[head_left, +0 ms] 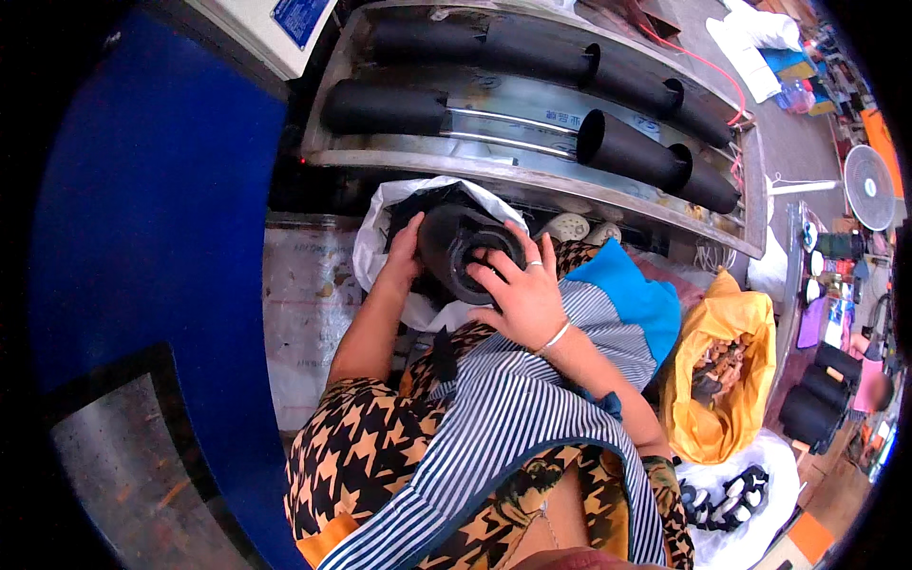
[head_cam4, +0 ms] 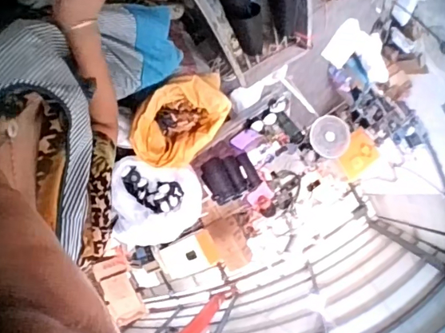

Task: The person wipes a black cylindrical mug part with a yellow cloth, inserts a wooden handle, and attaches a black plastic lid.

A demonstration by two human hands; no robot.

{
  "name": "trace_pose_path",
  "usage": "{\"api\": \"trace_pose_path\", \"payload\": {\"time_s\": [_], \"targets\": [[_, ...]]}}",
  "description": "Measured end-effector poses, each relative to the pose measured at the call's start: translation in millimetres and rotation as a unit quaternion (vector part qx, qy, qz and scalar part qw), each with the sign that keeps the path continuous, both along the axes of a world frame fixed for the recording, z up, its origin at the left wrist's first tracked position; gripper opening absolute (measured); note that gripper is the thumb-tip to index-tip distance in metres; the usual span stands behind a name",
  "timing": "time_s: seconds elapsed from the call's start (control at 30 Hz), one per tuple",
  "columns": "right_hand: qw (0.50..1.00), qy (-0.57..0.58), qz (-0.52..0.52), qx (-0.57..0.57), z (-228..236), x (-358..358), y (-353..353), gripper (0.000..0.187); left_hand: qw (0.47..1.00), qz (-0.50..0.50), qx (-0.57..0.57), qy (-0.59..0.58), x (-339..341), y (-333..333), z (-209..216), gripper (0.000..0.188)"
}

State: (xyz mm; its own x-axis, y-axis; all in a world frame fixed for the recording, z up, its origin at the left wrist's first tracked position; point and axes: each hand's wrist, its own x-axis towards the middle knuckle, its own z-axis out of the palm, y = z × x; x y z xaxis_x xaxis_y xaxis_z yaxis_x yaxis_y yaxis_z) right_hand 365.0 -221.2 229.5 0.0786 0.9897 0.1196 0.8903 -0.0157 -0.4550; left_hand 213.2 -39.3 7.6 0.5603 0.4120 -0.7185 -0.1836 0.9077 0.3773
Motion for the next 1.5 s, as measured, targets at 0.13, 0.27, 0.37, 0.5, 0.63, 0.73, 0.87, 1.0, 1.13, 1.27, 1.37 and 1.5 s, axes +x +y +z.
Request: {"api": "trace_pose_path", "payload": {"time_s": [0.13, 0.27, 0.37, 0.5, 0.63, 0.73, 0.87, 1.0, 1.13, 1.27, 1.37, 1.5], "targets": [[0.994, 0.052, -0.009, 0.096, 12.7, 21.7, -12.3, 0.046, 0.999, 0.001, 0.032, 0.0, -6.5, -3.0, -3.2, 0.035], [0.983, 0.079, -0.15, 0.077, -19.8, 58.7, -44.0, 0.031, 1.0, 0.009, 0.003, -0.018, -13.5, 9.2, 4.9, 0.034], [0.981, 0.01, -0.182, -0.071, -59.6, 70.7, -77.5, 0.023, 0.998, 0.059, -0.004, -0.033, 1.2, 29.6, 12.4, 0.04], [0.977, -0.109, -0.185, 0.018, -91.1, 64.1, -96.4, 0.016, 0.974, 0.12, 0.152, -0.116, 60.2, 49.7, 95.8, 0.042], [0.977, -0.065, -0.201, 0.026, -90.4, 68.3, -95.5, 0.012, 0.906, 0.106, 0.409, -0.011, 126.1, 76.1, 106.3, 0.038], [0.978, -0.052, -0.198, 0.038, -87.9, 71.2, -95.7, 0.011, 0.838, 0.086, 0.516, 0.158, 177.4, 90.8, 67.8, 0.032], [0.976, -0.047, -0.209, 0.051, -87.9, 72.3, -97.9, 0.01, 0.822, 0.023, 0.528, 0.214, 210.7, 103.4, 36.3, 0.031], [0.974, -0.048, -0.214, 0.06, -90.9, 73.9, -101.4, 0.009, 0.794, -0.022, 0.556, 0.245, 216.8, 110.0, 11.7, 0.032], [0.97, -0.045, -0.231, 0.067, -90.7, 74.7, -102.1, 0.009, 0.791, -0.03, 0.544, 0.277, 203.2, 131.2, 16.6, 0.027], [0.97, -0.043, -0.23, 0.07, -86.2, 75.9, -100.3, 0.01, 0.141, -0.339, 0.834, 0.413, 173.1, 150.3, 37.7, 0.018], [0.972, -0.04, -0.22, 0.069, -87.9, 76.5, -99.5, 0.01, -0.09, -0.455, 0.806, 0.367, 152.7, 171.5, 44.6, 0.02], [0.969, -0.037, -0.23, 0.087, -89.2, 75.1, -99.7, 0.01, -0.07, -0.4, 0.802, 0.438, 154.9, 187.7, 122.4, 0.017]]}}
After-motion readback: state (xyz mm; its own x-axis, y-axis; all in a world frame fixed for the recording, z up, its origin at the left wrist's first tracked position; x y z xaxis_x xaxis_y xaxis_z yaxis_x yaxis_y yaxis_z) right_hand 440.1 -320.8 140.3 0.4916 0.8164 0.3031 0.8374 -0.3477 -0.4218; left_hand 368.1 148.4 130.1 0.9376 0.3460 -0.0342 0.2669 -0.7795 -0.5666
